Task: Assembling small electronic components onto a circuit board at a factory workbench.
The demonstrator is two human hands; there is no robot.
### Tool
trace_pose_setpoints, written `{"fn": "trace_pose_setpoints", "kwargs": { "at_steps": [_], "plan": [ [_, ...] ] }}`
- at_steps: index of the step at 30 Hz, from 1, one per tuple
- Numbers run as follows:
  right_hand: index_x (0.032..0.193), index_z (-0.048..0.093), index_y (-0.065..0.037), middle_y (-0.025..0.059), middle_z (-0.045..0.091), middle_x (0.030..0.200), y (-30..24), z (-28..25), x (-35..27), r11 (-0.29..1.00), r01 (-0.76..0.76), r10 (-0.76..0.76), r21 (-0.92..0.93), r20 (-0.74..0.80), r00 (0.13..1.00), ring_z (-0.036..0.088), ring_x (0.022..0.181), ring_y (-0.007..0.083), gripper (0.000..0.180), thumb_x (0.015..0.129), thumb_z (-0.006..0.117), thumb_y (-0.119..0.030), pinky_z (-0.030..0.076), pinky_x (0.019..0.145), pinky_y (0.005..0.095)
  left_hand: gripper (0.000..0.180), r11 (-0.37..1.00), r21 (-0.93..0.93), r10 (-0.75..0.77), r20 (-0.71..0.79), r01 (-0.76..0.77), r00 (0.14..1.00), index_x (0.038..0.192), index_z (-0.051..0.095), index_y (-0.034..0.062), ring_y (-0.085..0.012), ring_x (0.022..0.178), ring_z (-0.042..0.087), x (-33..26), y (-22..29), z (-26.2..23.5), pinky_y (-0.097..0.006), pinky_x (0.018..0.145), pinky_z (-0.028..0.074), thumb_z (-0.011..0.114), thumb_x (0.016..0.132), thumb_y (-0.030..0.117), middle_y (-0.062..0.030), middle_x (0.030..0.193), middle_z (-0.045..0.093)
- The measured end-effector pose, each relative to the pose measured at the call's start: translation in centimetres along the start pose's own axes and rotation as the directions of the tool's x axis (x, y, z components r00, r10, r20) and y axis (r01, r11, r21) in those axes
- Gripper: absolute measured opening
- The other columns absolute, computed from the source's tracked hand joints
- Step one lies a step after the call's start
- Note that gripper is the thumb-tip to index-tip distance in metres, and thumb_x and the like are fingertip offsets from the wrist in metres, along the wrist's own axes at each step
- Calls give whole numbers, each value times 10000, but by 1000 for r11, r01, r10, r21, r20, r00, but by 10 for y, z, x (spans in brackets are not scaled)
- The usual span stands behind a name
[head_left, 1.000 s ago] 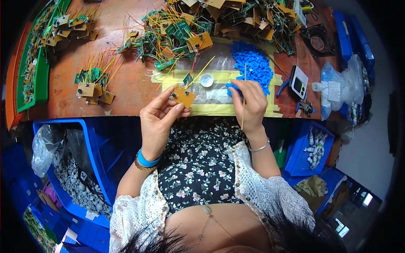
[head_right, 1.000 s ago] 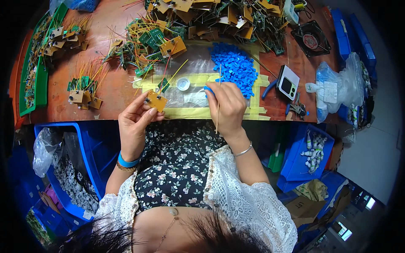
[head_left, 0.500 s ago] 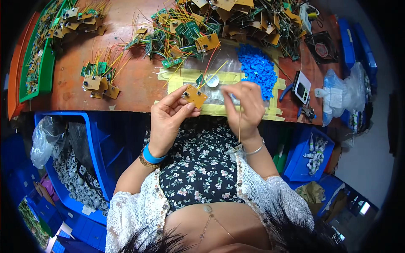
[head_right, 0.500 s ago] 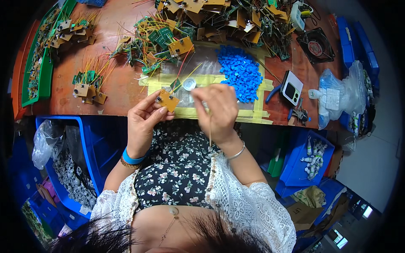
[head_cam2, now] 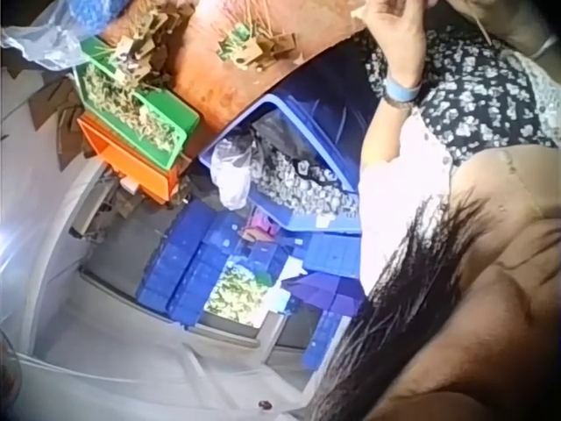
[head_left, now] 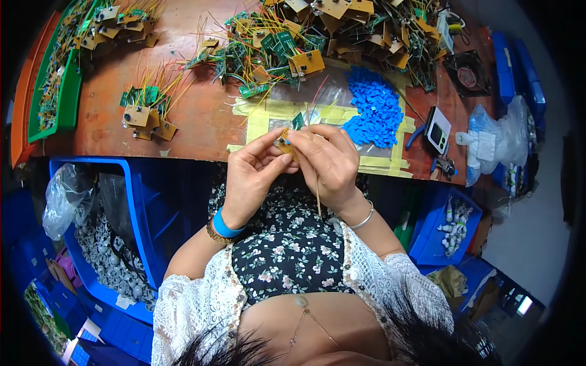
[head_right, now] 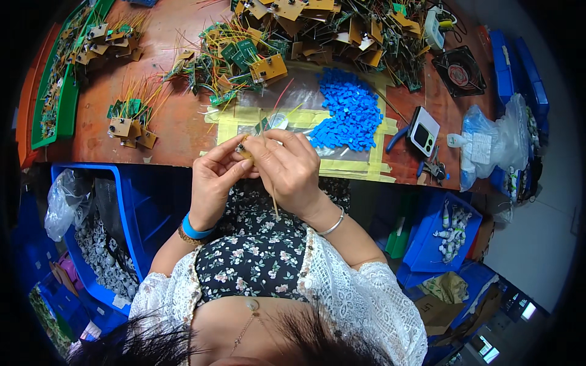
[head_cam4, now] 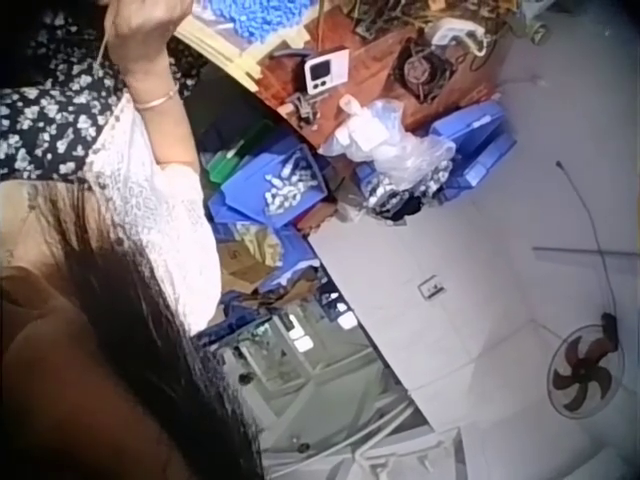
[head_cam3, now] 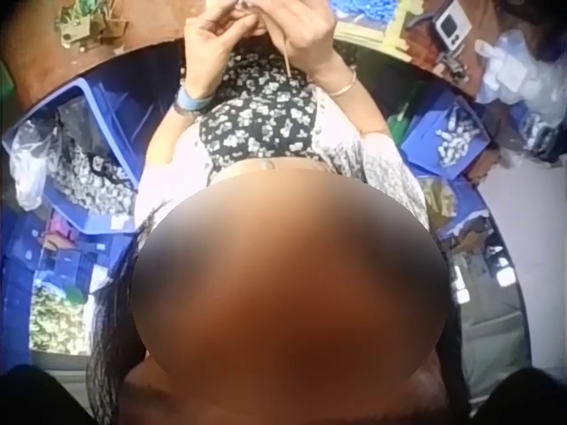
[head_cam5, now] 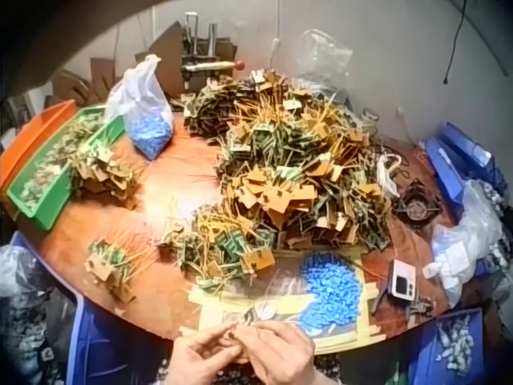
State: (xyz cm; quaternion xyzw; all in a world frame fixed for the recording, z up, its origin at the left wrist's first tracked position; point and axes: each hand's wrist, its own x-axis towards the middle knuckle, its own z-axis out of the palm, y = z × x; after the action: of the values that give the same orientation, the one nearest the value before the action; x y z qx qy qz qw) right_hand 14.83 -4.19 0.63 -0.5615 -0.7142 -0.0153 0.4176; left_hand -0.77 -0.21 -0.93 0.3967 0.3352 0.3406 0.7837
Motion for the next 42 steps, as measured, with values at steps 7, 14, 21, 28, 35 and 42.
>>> {"fn": "trace_pose_setpoints", "kwargs": {
  "at_steps": [7, 14, 21, 28, 35, 42],
  "plan": [
    [953, 684, -37, 90, 684, 820, 2, -1, 1, 996, -32, 32, 80, -1, 999, 653, 788, 259, 274, 697, 745, 37, 484, 683, 350, 437, 1000, 19, -9, 27, 9, 1000, 1337, 502, -44, -161, 859, 673, -1, -1, -2, -282, 806, 586, 586, 909, -67, -113, 970, 660],
    [916, 670, -39, 85, 671, 797, -2, -1, 1, 996, -40, 42, 77, -15, 999, 648, 774, 262, 275, 666, 755, 38, 472, 665, 353, 435, 999, 40, -20, 38, 18, 999, 1335, 504, -48, -157, 860, 670, -2, 0, 0, -277, 813, 580, 591, 909, -62, -103, 974, 658],
    [912, 672, -33, 88, 672, 805, -5, -2, 1, 997, -36, 37, 73, -15, 999, 649, 776, 261, 284, 656, 753, 58, 491, 669, 352, 412, 998, 66, 3, 27, -5, 1000, 1327, 506, -59, -157, 875, 669, -3, -1, 1, -276, 807, 583, 577, 921, -53, -96, 969, 656],
    [948, 685, -29, 116, 680, 842, -9, 2, 0, 961, -185, 192, 204, -16, 981, 660, 807, 280, 286, 692, 746, 82, 527, 708, 342, 326, 996, 66, 58, -28, -56, 998, 1284, 550, -63, -143, 810, 683, -3, -1, 2, -264, 745, 589, 524, 962, -20, -113, 967, 684],
    [957, 682, -17, 120, 680, 850, -10, 5, 0, 959, -179, 187, 219, -18, 982, 659, 795, 276, 288, 695, 739, 86, 525, 700, 344, 301, 921, 331, 240, -72, -204, 968, 1242, 600, -49, -121, 764, 680, -4, -6, 4, -239, 696, 572, 523, 951, -33, -107, 922, 703],
    [956, 680, -9, 108, 679, 833, -11, 5, 0, 964, -168, 175, 206, -16, 984, 651, 769, 267, 294, 686, 734, 94, 517, 675, 339, 281, 907, 366, 262, -99, -210, 960, 1210, 626, -45, -118, 756, 675, -4, -7, 5, -234, 684, 570, 533, 945, -34, -107, 926, 705]
  ]
}}
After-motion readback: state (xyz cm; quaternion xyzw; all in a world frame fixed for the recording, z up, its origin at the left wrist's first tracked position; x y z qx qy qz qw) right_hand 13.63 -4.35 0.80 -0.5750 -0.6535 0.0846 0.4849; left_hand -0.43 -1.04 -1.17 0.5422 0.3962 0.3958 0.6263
